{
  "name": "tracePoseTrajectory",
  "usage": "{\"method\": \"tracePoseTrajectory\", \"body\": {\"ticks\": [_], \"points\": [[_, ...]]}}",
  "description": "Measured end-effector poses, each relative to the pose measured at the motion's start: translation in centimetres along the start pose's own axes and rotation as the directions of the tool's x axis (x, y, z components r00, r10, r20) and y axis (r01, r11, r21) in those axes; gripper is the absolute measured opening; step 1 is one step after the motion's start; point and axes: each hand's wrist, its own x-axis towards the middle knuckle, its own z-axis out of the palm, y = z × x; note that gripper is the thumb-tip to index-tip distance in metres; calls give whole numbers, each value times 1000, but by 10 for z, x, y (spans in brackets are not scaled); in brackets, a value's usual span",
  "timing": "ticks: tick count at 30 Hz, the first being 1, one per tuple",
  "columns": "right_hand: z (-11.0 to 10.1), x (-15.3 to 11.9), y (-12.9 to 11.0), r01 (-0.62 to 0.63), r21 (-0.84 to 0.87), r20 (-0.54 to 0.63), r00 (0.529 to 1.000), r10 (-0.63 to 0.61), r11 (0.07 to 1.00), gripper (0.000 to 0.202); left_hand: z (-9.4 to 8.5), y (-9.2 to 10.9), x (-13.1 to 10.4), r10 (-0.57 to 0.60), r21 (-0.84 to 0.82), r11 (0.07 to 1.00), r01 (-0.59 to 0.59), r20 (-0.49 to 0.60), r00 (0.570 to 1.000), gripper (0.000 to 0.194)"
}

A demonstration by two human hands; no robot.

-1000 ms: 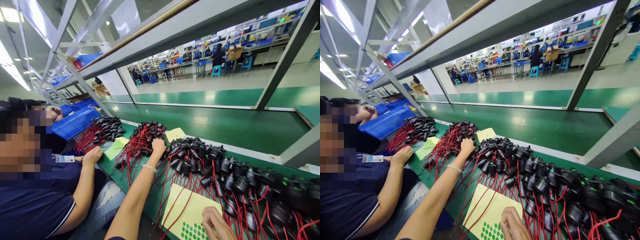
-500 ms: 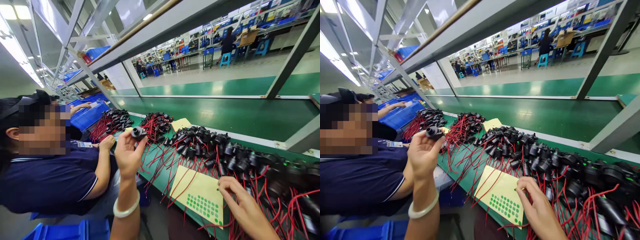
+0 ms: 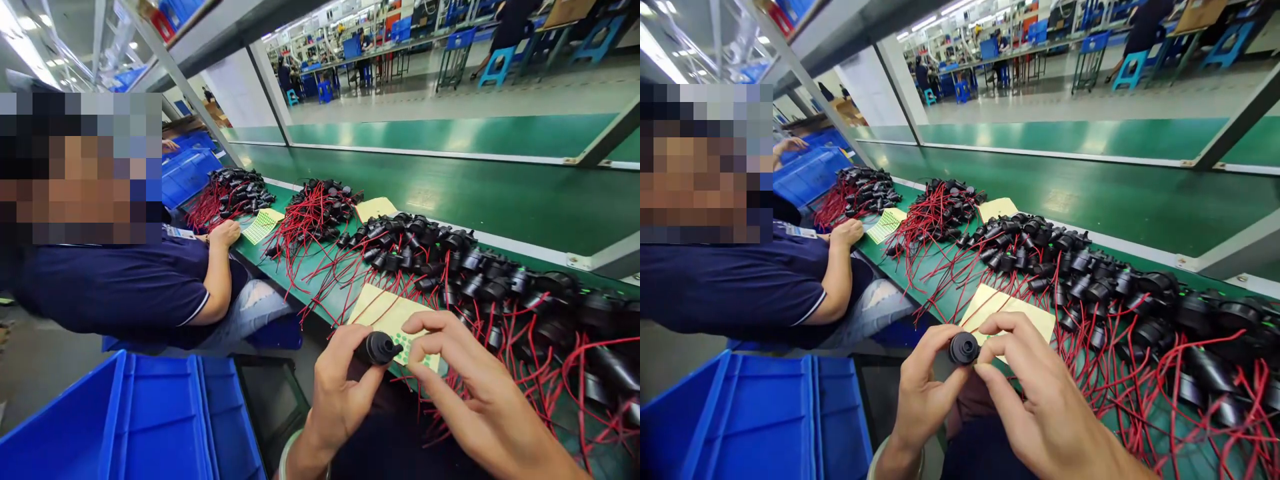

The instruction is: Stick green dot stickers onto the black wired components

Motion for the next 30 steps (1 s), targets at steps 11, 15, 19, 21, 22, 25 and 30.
{"method": "tracePoseTrajectory", "body": {"ticks": [11,15,19,21,22,25,30], "points": [[8,-1,2,67,-90,58,996,-62,994,10,-3,6,-1,-126,-122,983,137,88,988,33],[10,0,3,78,-104,61,996,-72,992,10,-3,7,0,-135,-122,982,146,98,986,32],[10,0,4,104,-118,48,994,-99,988,11,-2,10,1,-137,-114,982,149,106,985,33],[9,-1,4,106,-129,49,994,-100,986,12,-2,11,2,-143,-114,981,156,111,983,33],[9,-1,5,107,-131,51,994,-101,986,12,-2,10,3,-145,-113,981,158,113,983,33],[8,-1,5,120,-133,62,992,-112,984,12,-2,10,4,-145,-109,982,156,107,984,33],[8,0,7,132,-177,54,991,-124,975,10,-3,10,4,-140,-113,982,153,119,983,32]]}}
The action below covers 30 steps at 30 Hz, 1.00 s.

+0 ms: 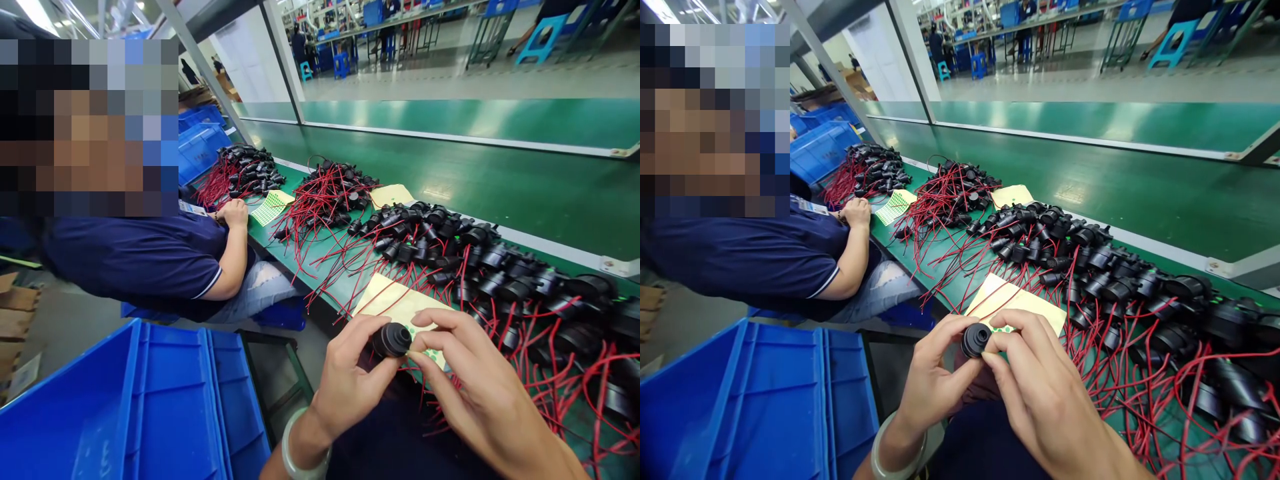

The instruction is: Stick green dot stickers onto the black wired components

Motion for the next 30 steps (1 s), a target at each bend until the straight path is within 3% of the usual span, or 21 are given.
{"method": "tracePoseTrajectory", "body": {"ticks": [17,24,30], "points": [[5,1,2,113,-133,-76,989,-124,985,11,0,1,-1,-19,-8,1000,19,23,1000,32],[1,-2,6,64,-29,-116,991,-67,998,12,-4,4,-1,-52,-34,998,53,28,998,29],[5,-12,3,51,-28,-142,988,-54,998,25,-3,6,0,-46,-48,998,48,26,999,28]]}}
